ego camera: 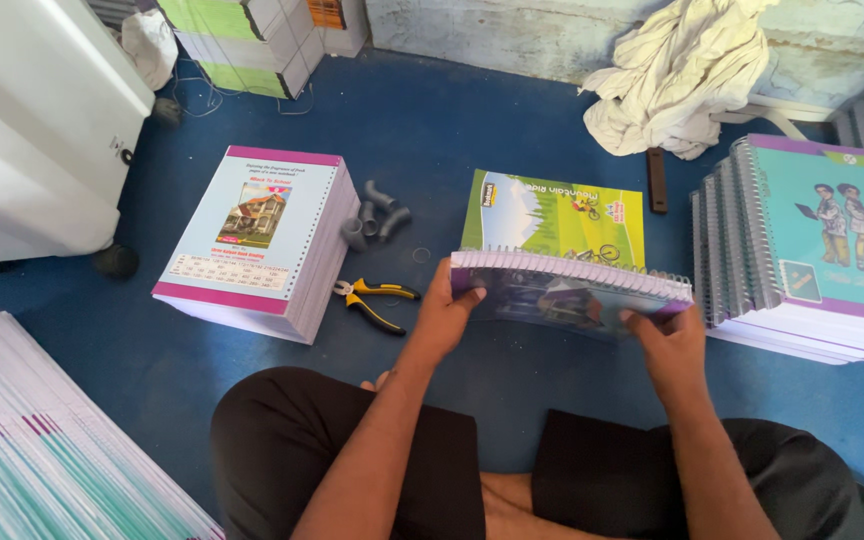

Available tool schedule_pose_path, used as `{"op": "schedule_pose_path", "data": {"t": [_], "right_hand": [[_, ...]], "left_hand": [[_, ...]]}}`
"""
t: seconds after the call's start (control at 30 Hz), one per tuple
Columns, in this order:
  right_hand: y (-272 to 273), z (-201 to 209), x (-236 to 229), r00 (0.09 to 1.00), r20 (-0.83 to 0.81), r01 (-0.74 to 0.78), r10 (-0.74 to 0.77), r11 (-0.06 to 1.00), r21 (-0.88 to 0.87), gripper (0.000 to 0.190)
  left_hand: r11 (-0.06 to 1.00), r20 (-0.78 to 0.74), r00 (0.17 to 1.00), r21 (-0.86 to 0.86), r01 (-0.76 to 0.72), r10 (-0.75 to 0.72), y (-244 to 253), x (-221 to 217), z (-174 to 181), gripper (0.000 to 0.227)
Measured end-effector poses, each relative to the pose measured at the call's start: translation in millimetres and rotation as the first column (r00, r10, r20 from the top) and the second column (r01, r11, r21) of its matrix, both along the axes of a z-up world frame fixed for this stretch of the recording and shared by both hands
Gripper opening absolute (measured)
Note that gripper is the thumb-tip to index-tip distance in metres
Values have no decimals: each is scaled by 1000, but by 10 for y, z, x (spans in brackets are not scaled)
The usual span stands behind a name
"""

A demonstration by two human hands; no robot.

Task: The person sits on the floor and assembles spiral-bound notebooks by hand. They align the punched pages, insert a plastic spiral binding wire through the holes, and close the ends to secure the binding. The person handles multiple notebooks and stacks the completed ones.

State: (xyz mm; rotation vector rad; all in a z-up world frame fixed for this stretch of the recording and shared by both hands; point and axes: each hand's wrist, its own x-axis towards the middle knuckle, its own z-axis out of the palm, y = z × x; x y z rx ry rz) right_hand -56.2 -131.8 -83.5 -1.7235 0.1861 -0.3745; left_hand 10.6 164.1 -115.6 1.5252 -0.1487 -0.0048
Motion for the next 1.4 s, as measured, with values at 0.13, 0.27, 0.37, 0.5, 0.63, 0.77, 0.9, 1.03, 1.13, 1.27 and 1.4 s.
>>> {"op": "schedule_pose_path", "data": {"t": [0.13, 0.27, 0.37, 0.5, 0.63, 0.77, 0.9, 1.03, 1.13, 1.27, 1.4], "right_hand": [[52, 442, -72, 953, 296, -60, 68, 998, -36, 65], [232, 930, -77, 969, 199, 28, 143, 740, -672, 73], [459, 1188, 135, 956, -5, -178, 295, 563, -807, 73], [689, 1358, 450, 889, -347, -432, 298, 300, -850, 59], [796, 1435, 652, 817, -504, -558, 281, 163, -813, 52], [840, 1476, 708, 751, -588, -643, 300, 132, -754, 49], [862, 1521, 694, 738, -631, -666, 241, 109, -738, 46], [792, 1560, 658, 777, -535, -603, 333, 148, -784, 43], [655, 1653, 652, 810, -442, -554, 386, 255, -793, 44], [407, 1872, 573, 829, -423, -560, 366, 542, -627, 36], [172, 2055, 502, 859, -373, -498, 351, 741, -450, 33]], "left_hand": [[1000, 29, 999, 19, 22, -22, 41, -41, 60, 41], [997, -33, 999, 74, -17, 20, 37, -41, 79, 42], [996, -12, 1000, 89, -14, 16, 38, -5, 74, 41], [998, -15, 1000, 66, 4, -3, 26, 16, 36, 39], [1000, -19, 1000, 16, 10, -10, 48, 6, -1, 41], [999, 4, 1000, -29, 14, -14, 28, 14, -10, 39], [1000, 37, 999, -24, 15, -14, 42, 1, 42, 38], [998, 55, 998, 46, -40, 38, 65, -11, 162, 34], [980, -47, 991, -146, -135, 129, 88, 45, 287, 54], [935, -174, 928, -74, -346, 330, 136, 22, 412, 53], [899, -303, 943, -361, -247, 138, -8, -14, 489, 51]]}}
